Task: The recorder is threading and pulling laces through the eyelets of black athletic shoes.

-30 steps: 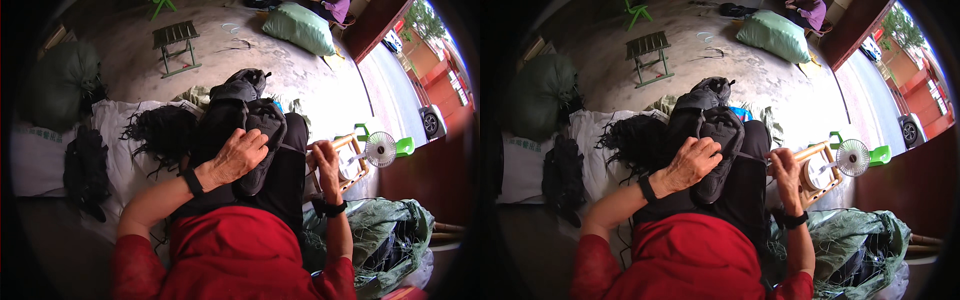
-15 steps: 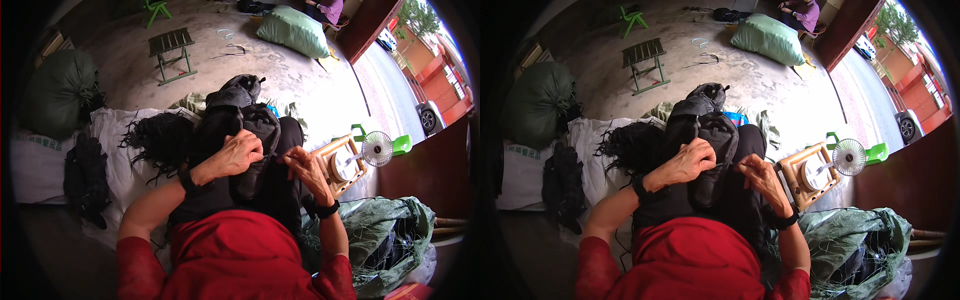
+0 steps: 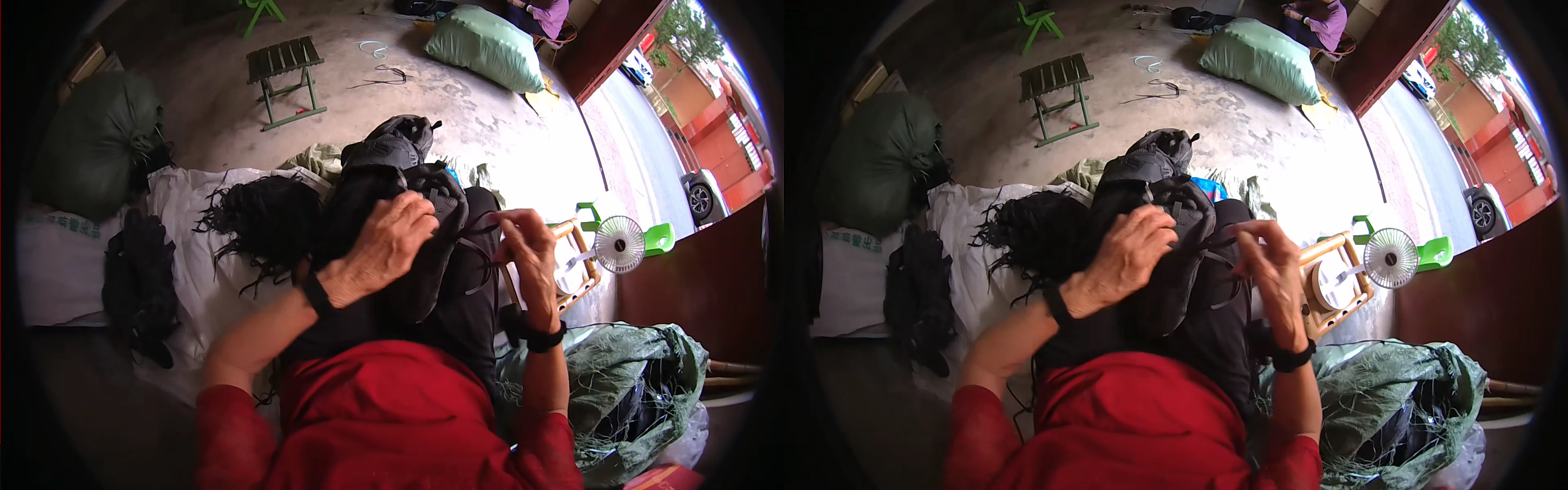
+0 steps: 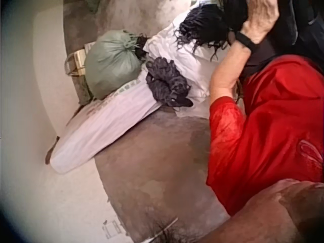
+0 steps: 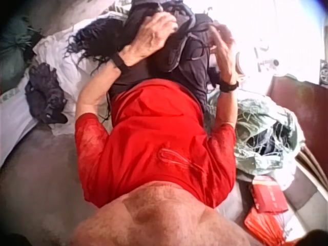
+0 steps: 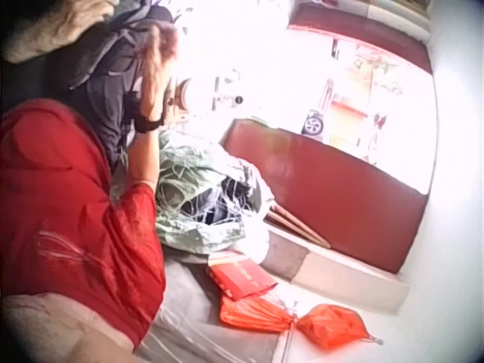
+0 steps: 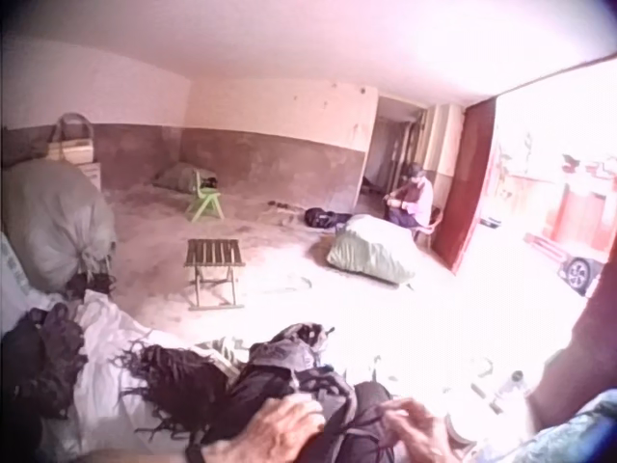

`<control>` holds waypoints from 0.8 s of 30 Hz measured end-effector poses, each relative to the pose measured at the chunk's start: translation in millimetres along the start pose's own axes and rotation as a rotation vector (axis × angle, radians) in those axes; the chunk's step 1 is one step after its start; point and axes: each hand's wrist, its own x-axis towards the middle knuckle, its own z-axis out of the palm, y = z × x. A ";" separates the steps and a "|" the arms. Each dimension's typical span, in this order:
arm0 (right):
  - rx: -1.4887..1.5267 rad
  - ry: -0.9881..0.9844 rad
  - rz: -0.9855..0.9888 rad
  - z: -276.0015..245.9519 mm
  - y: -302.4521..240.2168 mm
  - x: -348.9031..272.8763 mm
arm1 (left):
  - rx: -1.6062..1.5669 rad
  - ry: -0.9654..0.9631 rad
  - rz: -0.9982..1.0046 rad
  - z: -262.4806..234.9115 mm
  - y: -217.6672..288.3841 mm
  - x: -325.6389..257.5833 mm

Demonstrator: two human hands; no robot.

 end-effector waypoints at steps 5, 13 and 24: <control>-0.163 0.297 -0.081 -60.9 31.4 -19.3 | 0.298 -0.312 0.172 -29.3 -30.4 12.6; -0.040 -0.076 0.112 -1.5 45.2 -37.3 | 0.271 -0.484 0.300 9.8 -56.6 13.4; 0.006 -0.253 0.198 32.6 46.6 -36.0 | 0.029 -0.711 0.227 -12.9 -60.6 25.9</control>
